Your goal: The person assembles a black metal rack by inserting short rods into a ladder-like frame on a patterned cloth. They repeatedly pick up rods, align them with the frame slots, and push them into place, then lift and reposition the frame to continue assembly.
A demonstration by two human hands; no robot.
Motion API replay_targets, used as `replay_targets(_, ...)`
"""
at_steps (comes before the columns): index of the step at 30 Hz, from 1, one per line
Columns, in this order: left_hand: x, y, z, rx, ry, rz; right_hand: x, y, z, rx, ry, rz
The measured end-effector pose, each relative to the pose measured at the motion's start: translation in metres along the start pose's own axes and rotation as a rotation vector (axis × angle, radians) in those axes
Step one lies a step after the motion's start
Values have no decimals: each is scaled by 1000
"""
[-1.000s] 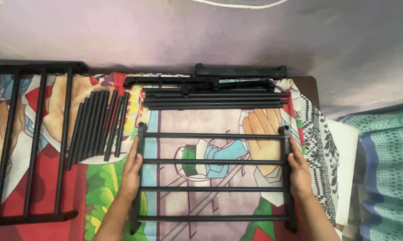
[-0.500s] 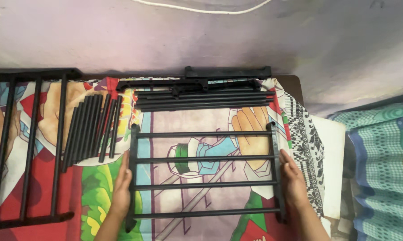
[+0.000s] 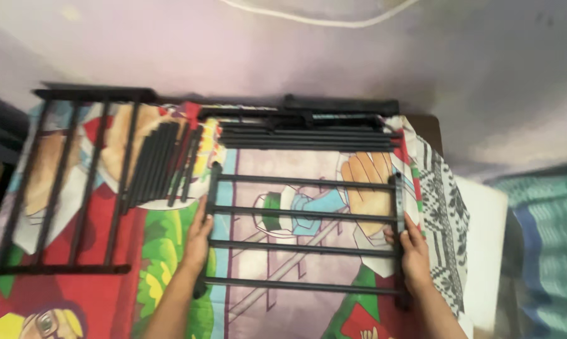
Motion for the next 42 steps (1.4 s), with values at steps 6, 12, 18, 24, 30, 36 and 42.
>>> replay_targets(6, -9, -31, 2, -407, -33, 133, -7, -31, -64, 9, 39, -40)
replay_targets(12, -60, -62, 81, -220, 54, 352, 43, -56, -143, -161, -182, -214)
replay_targets(18, -143, -96, 102, -134, -109, 638, 111, -70, -187, -466, -478, -198)
replay_targets(24, -244, -136, 31, -162, -141, 1004, 244, -105, -211, -929, -623, -64)
replay_targets(30, -317, -148, -57, -354, -24, 1286, 455, -123, -99, -276, -737, -449)
replay_targets(36, -341, -128, -96, -425, -60, 1447, 609, -152, 15, -182, -704, -775)
replay_targets(42, -335, -90, -140, -327, -442, 1389, 654, -145, 69, -113, -516, -931)
Point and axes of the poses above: each hand's wrist, its own y-axis towards the middle knuckle, its own x-axis out of the palm, z = x × y, the point moved 8 cm from there along y, towards the middle knuckle, and after that the axes turned 10 degrees about x, right-handed, at the moved point
